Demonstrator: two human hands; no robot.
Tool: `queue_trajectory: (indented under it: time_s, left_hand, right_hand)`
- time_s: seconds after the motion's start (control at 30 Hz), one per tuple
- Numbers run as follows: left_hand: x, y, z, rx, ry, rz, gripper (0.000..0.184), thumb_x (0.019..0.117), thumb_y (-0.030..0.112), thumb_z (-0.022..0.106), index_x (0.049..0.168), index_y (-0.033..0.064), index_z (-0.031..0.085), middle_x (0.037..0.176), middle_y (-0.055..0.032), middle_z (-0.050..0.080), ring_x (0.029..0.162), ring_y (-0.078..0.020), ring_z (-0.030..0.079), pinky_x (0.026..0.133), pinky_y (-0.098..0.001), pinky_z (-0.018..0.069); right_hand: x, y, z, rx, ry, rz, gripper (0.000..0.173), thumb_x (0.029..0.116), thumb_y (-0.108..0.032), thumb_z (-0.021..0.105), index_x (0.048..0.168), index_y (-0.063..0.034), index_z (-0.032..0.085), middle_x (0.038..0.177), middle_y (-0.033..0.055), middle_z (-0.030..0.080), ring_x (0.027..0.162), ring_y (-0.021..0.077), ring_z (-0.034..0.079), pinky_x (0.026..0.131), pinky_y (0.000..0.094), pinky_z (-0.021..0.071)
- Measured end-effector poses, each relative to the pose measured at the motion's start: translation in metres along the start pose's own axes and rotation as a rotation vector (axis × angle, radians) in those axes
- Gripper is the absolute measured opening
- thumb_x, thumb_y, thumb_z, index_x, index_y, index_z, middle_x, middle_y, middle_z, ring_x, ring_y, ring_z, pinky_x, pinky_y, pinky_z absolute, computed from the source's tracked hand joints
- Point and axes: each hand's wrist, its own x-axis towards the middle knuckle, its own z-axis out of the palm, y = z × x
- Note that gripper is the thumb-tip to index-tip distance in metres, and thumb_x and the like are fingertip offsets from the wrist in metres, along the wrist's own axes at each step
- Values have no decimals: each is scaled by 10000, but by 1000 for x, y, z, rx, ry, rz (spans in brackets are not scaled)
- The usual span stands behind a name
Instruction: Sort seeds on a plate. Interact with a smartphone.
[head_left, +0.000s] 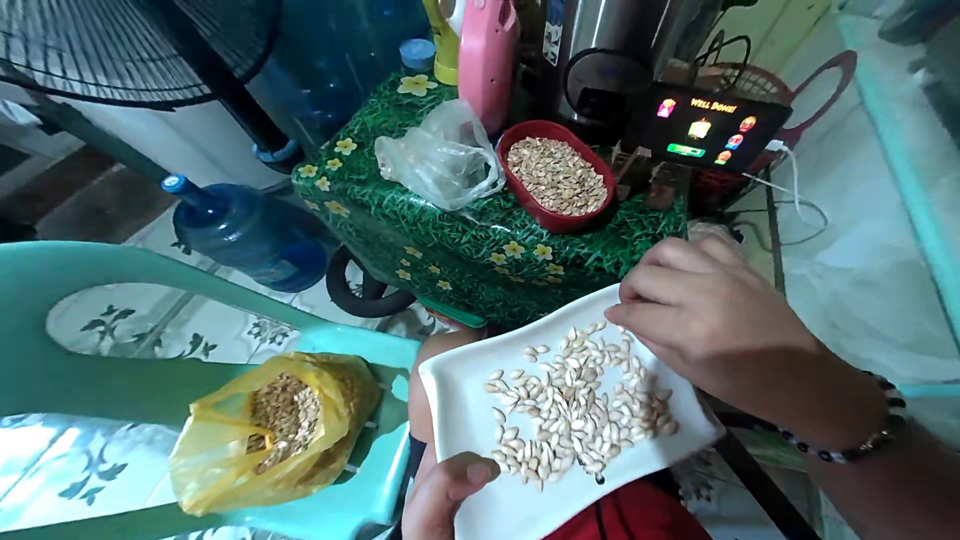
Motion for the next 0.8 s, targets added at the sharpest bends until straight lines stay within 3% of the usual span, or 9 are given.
queue_trajectory:
  time_s: [0.2,0.33,0.47,0.6,0.73,0.8]
  left_hand:
    - [1,5,-2,9,2,18,293,758,86,716,1044,136,675,883,-36,768,807,-110,750,747,-312,629]
    - [1,7,-3,-9,20,8,307,764,77,703,1062,127,647,885,-34,766,808,-112,750,747,-313,629]
    - [3,12,0,24,92,3,268,757,85,686,1018,127,647,840,-25,761,762,-101,744,710,-309,629]
    - [6,14,-1,10,88,10,352,753,65,669,1087,104,568,851,-23,754,772,-106,744,709,-312,631]
    - [6,12,-5,-9,62,-3,397,746,81,696,1124,92,575,885,-48,756,801,-128,749,727,-331,634]
    - [4,12,-3,-10,89,1,356,736,69,689,1080,95,597,858,-49,759,778,-128,750,712,-329,633]
  right_hand:
    - [6,-3,-2,-42,-75,-104,237,978,-45,543,822,-45,721,786,86,624,861,298,618,701,449,447]
    - [10,-1,2,-41,-43,-147,219,963,-62,558,794,-42,696,759,84,609,783,279,606,648,420,432]
    - [16,7,11,37,13,-158,205,939,-96,571,783,-58,699,798,76,649,805,265,626,646,414,434]
    - [36,23,12,149,88,-40,186,916,-138,561,823,-49,696,873,106,688,868,300,669,693,473,519]
    - [76,61,19,117,247,210,166,955,-94,592,919,4,721,889,172,705,882,345,683,758,500,545]
    - [97,82,32,86,249,314,157,943,-89,606,939,2,734,931,182,721,923,358,696,801,533,543]
